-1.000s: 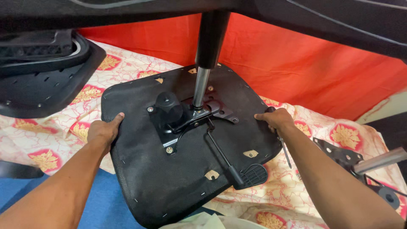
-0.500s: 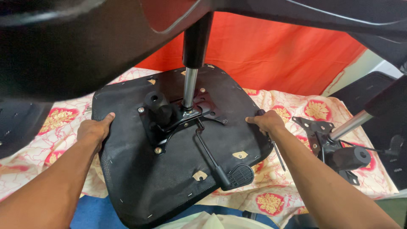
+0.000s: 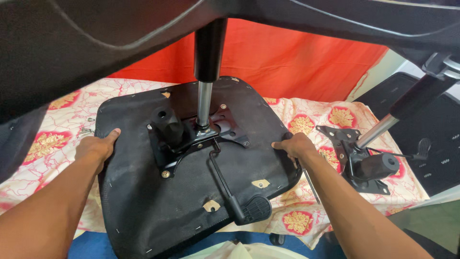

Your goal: The person attaches a black plastic knob to a metal rod on the underside of an office chair seat. They then rotate the seat to access another mounting point and repeat the process, securing a second knob onto a similar rod.

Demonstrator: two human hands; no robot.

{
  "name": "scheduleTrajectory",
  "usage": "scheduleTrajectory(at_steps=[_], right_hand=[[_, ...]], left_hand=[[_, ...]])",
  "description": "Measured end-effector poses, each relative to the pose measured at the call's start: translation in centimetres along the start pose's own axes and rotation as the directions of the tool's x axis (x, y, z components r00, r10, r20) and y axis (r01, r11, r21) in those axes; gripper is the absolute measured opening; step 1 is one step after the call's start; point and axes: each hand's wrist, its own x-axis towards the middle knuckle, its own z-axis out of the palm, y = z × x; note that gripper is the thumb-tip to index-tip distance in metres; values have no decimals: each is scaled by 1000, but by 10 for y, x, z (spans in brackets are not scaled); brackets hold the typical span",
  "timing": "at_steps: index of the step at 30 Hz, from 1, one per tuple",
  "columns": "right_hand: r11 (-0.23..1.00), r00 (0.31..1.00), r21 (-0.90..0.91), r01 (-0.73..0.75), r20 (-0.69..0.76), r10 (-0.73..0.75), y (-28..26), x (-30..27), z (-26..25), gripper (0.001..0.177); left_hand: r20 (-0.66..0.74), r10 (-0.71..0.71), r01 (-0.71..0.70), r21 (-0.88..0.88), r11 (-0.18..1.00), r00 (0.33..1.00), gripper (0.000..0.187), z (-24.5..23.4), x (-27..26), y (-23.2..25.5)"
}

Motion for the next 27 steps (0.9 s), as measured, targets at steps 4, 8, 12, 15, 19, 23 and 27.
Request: scheduleTrajectory(at_steps=[4, 8, 12, 15, 19, 23, 27], right_hand=[[995, 1000, -98, 14, -1, -14, 0, -5, 1, 59], [981, 1000, -192, -21, -12, 19, -6, -12, 8, 62], [965, 948, -193, 177, -231, -220, -4, -29, 16, 82], [921, 873, -70, 384, -295, -387, -10, -41, 17, 66], [853, 849, 35, 521, -130, -513, -31, -49, 14, 41], [840, 869, 311, 444, 81, -489, -51, -49, 21, 23], [834, 855, 364, 414, 157, -494, -69, -29, 29, 22]], left_hand=[[-7, 22, -21, 136, 990, 1000, 99, -2, 1, 9], [-153, -32, 55, 150, 987, 988, 89, -9, -24, 21], [-472, 223, -149, 189, 971, 853, 62, -5, -65, 27], [-439, 373, -403, 27, 915, 817, 45, -2, -93, 29], [-246, 315, -384, -331, 862, 917, 38, 3, -137, 39], [1, 475, -352, -670, 654, 880, 47, -1, -184, 60], [-27, 443, -347, -664, 662, 896, 46, -10, -215, 82]])
